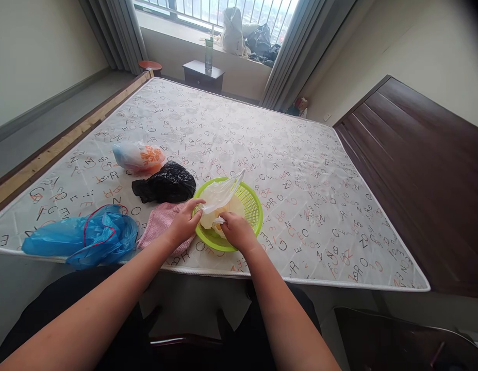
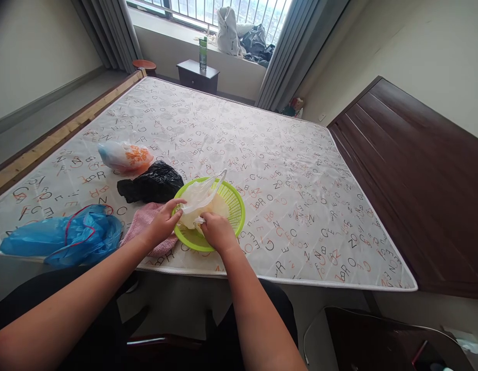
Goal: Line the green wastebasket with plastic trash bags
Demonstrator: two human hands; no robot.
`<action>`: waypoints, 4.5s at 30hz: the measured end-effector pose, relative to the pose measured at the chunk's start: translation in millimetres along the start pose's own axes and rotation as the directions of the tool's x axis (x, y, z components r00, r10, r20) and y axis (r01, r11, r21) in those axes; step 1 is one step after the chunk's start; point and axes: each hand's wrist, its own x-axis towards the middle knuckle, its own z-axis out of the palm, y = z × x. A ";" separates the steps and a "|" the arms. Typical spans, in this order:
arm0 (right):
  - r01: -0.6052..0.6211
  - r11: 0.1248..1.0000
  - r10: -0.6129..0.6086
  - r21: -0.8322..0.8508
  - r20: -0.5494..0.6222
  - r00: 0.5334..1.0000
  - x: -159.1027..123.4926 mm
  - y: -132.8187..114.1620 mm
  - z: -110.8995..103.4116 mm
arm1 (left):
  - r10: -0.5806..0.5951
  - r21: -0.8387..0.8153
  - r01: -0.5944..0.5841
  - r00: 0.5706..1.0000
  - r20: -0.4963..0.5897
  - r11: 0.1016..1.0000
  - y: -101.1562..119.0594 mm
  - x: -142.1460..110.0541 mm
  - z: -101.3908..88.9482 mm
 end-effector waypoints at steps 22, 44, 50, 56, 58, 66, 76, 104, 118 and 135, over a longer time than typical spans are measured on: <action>0.006 1.000 -0.006 -0.005 -0.005 1.000 -0.7 1.2 1.0 | -0.007 -0.009 0.007 1.000 -0.015 1.000 -2.4 0.2 2.5; 0.006 1.000 -0.006 -0.022 -0.003 1.000 -0.1 0.3 0.0 | 0.018 -0.003 -0.018 1.000 -0.024 1.000 -3.7 0.9 3.0; -0.002 1.000 0.002 -0.017 0.010 1.000 -0.2 -1.1 -0.6 | 0.010 -0.012 -0.010 1.000 -0.017 1.000 -4.2 0.6 2.4; 0.014 1.000 -0.014 -0.017 -0.004 1.000 -0.4 0.2 0.7 | 0.010 -0.020 -0.010 1.000 -0.011 1.000 -3.4 0.7 2.7; 0.017 1.000 -0.018 -0.019 -0.010 1.000 -0.4 0.8 1.2 | 0.011 -0.022 -0.011 1.000 -0.013 1.000 -3.9 0.6 2.9; 0.013 1.000 -0.014 -0.029 -0.014 1.000 0.9 2.1 3.1 | 0.006 -0.023 -0.007 1.000 -0.018 1.000 -6.3 0.4 3.3; -0.008 0.998 0.009 -0.062 0.013 1.000 0.8 -0.5 1.2 | -0.004 -0.018 0.004 1.000 -0.011 1.000 -5.7 -0.1 3.3; 0.060 0.901 0.072 0.430 -0.285 0.956 -1.1 11.0 -3.2 | -0.026 -0.035 0.026 1.000 0.001 0.999 -5.8 3.4 1.0; 0.162 0.694 0.328 0.702 -0.508 0.796 -10.4 8.2 -10.0 | 0.010 0.017 -0.009 0.999 -0.039 1.000 -9.0 5.5 -0.6; 0.288 0.674 0.134 0.680 -0.496 0.858 -60.2 13.0 -48.4 | 0.261 0.169 -0.243 0.961 -0.094 0.955 57.8 -7.5 -1.6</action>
